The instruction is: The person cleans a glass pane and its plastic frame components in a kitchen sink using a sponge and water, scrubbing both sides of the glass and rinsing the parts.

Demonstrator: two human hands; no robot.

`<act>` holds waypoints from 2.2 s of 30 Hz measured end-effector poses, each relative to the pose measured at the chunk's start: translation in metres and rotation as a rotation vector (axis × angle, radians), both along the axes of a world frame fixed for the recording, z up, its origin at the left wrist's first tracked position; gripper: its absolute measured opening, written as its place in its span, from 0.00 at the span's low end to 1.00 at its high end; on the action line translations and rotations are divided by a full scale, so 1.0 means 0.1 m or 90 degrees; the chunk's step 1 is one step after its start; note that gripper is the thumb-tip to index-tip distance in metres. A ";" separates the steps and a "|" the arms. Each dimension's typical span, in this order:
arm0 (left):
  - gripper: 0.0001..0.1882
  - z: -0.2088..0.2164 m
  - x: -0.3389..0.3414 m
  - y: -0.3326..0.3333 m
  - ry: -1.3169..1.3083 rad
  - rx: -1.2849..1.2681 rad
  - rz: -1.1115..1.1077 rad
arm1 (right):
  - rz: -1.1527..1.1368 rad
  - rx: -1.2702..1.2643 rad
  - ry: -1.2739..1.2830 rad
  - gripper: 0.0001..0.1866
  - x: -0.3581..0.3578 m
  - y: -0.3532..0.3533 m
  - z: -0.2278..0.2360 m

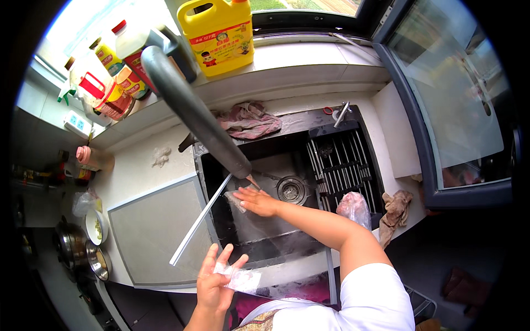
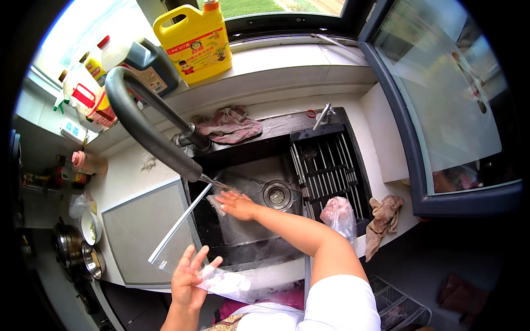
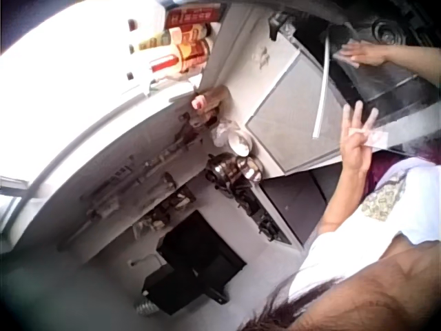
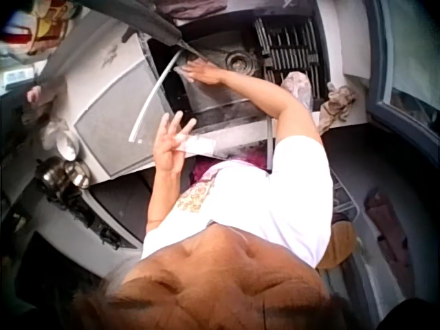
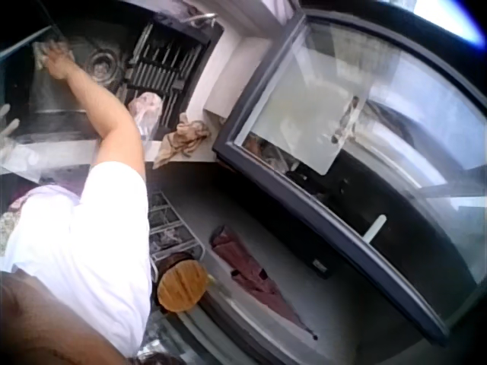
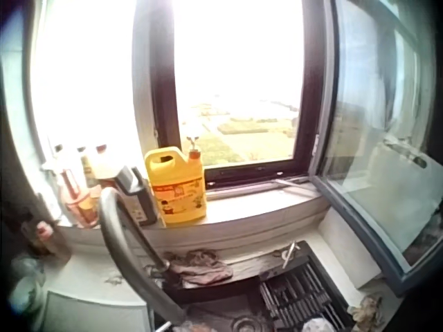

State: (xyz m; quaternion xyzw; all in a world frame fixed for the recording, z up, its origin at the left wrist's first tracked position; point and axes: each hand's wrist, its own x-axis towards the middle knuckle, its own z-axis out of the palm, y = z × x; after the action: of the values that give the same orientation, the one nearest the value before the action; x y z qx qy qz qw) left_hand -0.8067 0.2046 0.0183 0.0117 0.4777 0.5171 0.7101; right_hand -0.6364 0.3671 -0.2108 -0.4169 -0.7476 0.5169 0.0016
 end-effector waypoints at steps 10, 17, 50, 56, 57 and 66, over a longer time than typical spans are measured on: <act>0.33 0.02 -0.04 0.09 -0.015 -0.008 -0.049 | -0.031 -0.030 -0.112 0.30 0.26 -0.38 0.31; 0.52 0.14 -0.07 0.14 -0.043 0.040 -0.045 | 0.188 0.073 0.217 0.29 -0.49 -0.70 1.70; 0.35 0.03 -0.13 0.09 -0.092 -0.023 -0.017 | 0.074 -0.059 0.001 0.33 1.02 -1.35 1.31; 0.23 0.03 -0.11 0.09 -0.029 0.018 -0.059 | -0.024 -0.084 -0.137 0.34 1.25 -1.22 0.68; 0.24 0.04 -0.15 0.08 -0.033 0.013 -0.050 | -0.004 -0.072 -0.071 0.33 1.06 -1.25 0.99; 0.28 0.43 -0.01 -0.15 -0.018 0.044 -0.020 | -0.074 -0.142 -0.102 0.38 1.20 -1.19 1.21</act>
State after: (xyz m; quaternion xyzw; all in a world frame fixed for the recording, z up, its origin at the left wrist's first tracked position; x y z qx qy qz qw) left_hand -0.8076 0.1895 0.0609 0.0366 0.4489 0.5223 0.7241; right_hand -0.5166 0.2478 -0.0899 -0.4968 -0.6581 0.5609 -0.0746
